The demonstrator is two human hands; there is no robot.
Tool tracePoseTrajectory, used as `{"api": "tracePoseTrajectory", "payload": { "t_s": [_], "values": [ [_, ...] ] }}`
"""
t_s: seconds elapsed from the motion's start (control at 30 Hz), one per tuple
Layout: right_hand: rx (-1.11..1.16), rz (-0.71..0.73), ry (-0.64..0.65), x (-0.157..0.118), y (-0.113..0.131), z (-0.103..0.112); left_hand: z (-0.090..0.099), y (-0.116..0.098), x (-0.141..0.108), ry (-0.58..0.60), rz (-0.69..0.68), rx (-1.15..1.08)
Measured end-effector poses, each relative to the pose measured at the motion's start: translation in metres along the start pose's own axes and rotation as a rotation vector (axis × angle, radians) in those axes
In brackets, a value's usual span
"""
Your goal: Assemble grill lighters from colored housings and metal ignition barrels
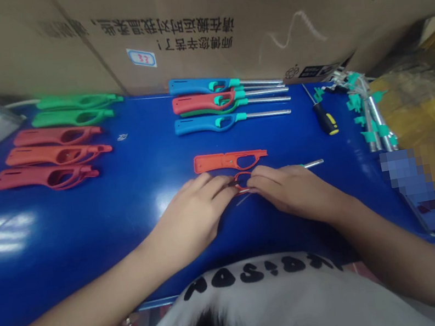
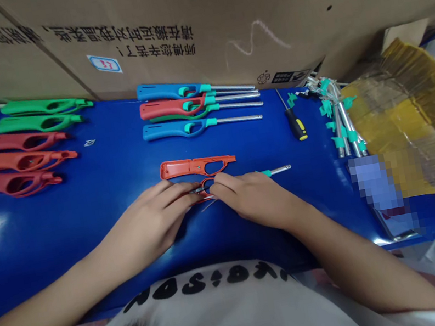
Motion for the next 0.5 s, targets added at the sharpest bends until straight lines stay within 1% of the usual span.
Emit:
{"api": "tracePoseTrajectory", "payload": {
  "t_s": [0.1,0.2,0.3,0.4,0.5],
  "values": [
    [0.142,-0.057,-0.019,0.0014,-0.0018,0.0022,-0.0002,-0.0005,0.0001,0.011,0.009,-0.003],
    [0.335,-0.133,-0.053,0.0036,-0.005,0.004,0.0004,-0.001,0.0001,0.022,0.005,0.004],
    [0.492,-0.172,-0.084,0.0056,-0.0076,0.0057,0.0013,-0.001,-0.0005,0.023,-0.004,0.016],
    [0.555,-0.172,-0.118,0.0063,-0.0084,0.0084,0.0021,-0.0014,-0.0011,0.025,-0.021,0.034],
    [0.567,-0.169,-0.121,0.0059,-0.0078,0.01,0.0032,-0.0027,-0.001,0.034,-0.044,0.072]
  ]
}}
Point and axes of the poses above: each hand's wrist, its own x-axis towards the middle knuckle, its own z-axis out of the back of the hand, y = z × x, the point moved 3 cm from there along x, towards the middle knuckle, and after that the axes turned 6 degrees about -z, right-handed, at the moved point
